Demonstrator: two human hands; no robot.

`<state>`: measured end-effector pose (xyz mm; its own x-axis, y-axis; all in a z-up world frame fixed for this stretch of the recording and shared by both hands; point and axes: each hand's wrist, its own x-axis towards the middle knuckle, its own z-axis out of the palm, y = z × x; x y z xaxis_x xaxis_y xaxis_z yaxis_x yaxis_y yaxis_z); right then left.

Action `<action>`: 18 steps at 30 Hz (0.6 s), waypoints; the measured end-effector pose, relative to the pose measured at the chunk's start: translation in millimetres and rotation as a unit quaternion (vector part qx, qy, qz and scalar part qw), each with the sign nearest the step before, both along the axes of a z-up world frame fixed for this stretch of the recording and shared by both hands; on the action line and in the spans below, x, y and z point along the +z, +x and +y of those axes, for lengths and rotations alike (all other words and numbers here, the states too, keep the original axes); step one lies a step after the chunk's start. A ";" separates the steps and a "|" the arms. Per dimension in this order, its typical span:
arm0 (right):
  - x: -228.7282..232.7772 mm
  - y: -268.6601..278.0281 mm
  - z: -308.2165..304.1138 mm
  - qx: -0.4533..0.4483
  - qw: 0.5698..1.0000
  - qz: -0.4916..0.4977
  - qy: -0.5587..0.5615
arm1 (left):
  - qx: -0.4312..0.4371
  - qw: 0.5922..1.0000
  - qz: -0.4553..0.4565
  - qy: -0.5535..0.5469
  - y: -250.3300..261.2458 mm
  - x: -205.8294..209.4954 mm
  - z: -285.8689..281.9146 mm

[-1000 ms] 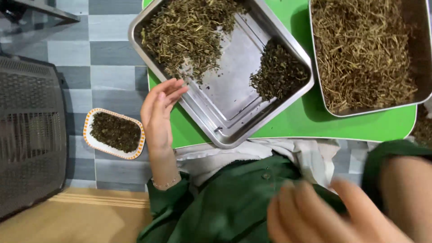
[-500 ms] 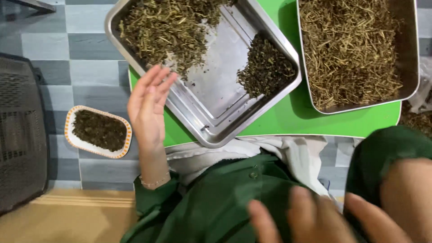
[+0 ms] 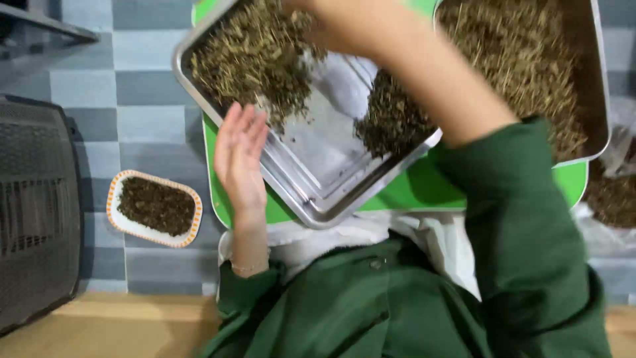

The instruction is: Manually sorting dried tea leaves by picking out stems and placing them into a separate container

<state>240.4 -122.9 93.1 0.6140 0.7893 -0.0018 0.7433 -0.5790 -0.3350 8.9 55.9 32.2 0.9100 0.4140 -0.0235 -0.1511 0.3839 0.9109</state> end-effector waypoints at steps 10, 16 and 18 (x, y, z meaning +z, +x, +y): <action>-101.6 39.9 61.8 0.092 0.983 -0.158 0.002 | -0.007 0.999 -0.007 -0.039 8.2 -17.9 7.9; -93.6 39.6 53.9 0.109 0.975 -0.064 0.184 | -0.006 0.998 -0.021 -0.066 6.1 -20.0 9.7; -81.7 37.1 47.7 0.095 0.965 -0.077 0.232 | -0.025 0.998 -0.035 -0.043 5.2 -15.7 9.8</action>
